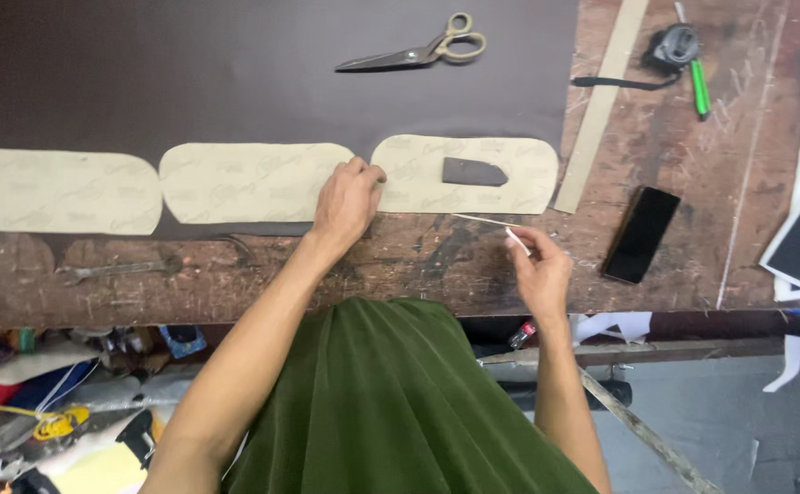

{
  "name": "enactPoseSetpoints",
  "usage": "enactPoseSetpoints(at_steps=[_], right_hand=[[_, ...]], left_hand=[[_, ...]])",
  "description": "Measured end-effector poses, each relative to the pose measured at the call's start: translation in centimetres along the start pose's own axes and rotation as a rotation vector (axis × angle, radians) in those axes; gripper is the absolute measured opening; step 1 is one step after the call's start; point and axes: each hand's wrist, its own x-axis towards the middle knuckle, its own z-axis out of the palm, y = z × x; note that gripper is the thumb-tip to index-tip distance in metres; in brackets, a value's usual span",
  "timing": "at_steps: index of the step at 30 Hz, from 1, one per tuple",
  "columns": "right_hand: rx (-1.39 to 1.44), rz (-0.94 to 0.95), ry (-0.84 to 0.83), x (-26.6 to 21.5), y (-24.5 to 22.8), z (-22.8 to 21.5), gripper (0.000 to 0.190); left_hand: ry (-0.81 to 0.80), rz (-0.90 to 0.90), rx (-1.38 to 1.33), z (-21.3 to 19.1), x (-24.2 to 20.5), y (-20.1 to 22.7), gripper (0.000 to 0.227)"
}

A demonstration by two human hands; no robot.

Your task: The person outlines paper templates on a roll of dark material using a marking tool and then cuts the material with shears.

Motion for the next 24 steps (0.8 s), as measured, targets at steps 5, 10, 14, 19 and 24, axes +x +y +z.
enactPoseSetpoints(at_steps=[5, 10, 14, 19, 24], right_hand=[[0.003, -0.103, -0.097, 0.5, -1.3, 1.8, 0.014], [-0.043, -0.138, -0.274, 1.2, -4.1, 5.9, 0.015], [-0.115, -0.268, -0.299, 1.2, -5.8, 8.0, 0.015], [-0.099, -0.279, -0.358, 1.9, -6.8, 10.1, 0.016], [-0.191, -0.452, -0.318, 2.2, -7.0, 11.5, 0.019]], left_hand=[[-0.051, 0.151, 0.061, -0.4, -0.6, -1.5, 0.023], [-0.081, 0.159, 0.13, -0.5, -1.3, -1.6, 0.026], [-0.065, 0.161, 0.111, -0.6, -1.3, -1.5, 0.025], [-0.058, 0.162, 0.063, -1.2, -1.1, -1.4, 0.018], [-0.044, 0.213, -0.007, -2.0, -1.2, -1.5, 0.032]])
